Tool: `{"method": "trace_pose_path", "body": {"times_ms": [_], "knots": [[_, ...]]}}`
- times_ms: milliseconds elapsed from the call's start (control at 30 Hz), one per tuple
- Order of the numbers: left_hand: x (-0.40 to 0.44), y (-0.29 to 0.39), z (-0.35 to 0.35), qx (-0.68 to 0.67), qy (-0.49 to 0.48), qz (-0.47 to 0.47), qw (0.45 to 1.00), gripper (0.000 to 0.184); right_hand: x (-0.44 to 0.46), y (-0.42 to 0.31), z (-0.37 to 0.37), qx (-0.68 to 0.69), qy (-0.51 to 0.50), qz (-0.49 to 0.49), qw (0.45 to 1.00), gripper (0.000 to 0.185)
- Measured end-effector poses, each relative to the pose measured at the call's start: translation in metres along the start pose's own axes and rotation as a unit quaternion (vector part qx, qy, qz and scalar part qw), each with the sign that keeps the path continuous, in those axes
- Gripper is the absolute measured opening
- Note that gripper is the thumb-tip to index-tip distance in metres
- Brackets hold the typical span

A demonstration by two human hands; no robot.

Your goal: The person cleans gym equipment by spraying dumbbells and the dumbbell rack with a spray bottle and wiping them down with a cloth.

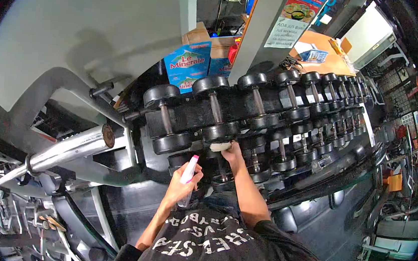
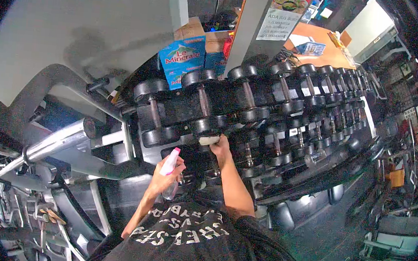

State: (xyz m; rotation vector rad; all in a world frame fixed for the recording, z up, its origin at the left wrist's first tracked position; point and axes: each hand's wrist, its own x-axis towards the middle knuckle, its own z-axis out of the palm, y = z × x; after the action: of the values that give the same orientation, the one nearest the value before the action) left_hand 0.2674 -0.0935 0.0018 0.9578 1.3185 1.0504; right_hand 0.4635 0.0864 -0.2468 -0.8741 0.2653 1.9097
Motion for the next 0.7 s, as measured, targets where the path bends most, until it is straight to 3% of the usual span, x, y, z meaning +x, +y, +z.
{"method": "trace_pose_path", "body": {"times_ms": [67,100,200,300,333,367,433,500,567,633,700], "knots": [[-0.002,-0.004,-0.004,0.007,-0.003,0.001,1.0,0.019,-0.01,0.002,0.009,0.029,0.107,-0.061,0.992,0.03],[-0.003,-0.006,-0.006,0.01,-0.002,-0.002,1.0,0.02,-0.026,0.003,0.017,0.028,0.105,-0.06,0.992,0.03],[-0.003,-0.008,-0.009,0.016,0.006,-0.01,1.0,0.02,-0.068,0.004,0.032,-0.025,0.017,-0.191,0.981,0.033],[0.002,-0.012,-0.009,0.004,-0.003,-0.021,1.0,0.02,-0.122,0.024,0.072,-0.069,0.01,-0.232,0.97,0.036],[0.005,-0.012,-0.008,0.014,-0.014,-0.009,1.0,0.02,-0.128,0.031,0.071,-0.073,-0.048,-0.229,0.97,0.04],[0.007,-0.011,-0.006,0.015,-0.02,-0.01,1.0,0.02,-0.136,0.039,0.068,-0.072,-0.042,-0.22,0.972,0.034],[0.008,-0.002,-0.003,0.021,-0.026,0.011,0.999,0.019,-0.161,0.043,0.071,-0.102,-0.03,-0.133,0.985,0.036],[0.01,-0.002,-0.002,0.025,-0.028,0.017,0.999,0.018,-0.158,0.036,0.059,-0.134,-0.044,-0.111,0.984,0.039],[0.009,0.003,-0.003,0.042,-0.026,0.027,0.998,0.019,-0.125,0.027,0.032,-0.032,0.056,-0.004,0.998,0.036],[0.004,0.002,-0.004,0.029,-0.008,0.021,0.999,0.019,-0.081,0.027,0.01,0.007,0.002,-0.037,0.999,0.044],[0.0,0.001,-0.005,0.015,0.009,0.016,1.0,0.02,-0.052,0.028,0.024,0.099,0.117,-0.078,0.985,0.028]]}}
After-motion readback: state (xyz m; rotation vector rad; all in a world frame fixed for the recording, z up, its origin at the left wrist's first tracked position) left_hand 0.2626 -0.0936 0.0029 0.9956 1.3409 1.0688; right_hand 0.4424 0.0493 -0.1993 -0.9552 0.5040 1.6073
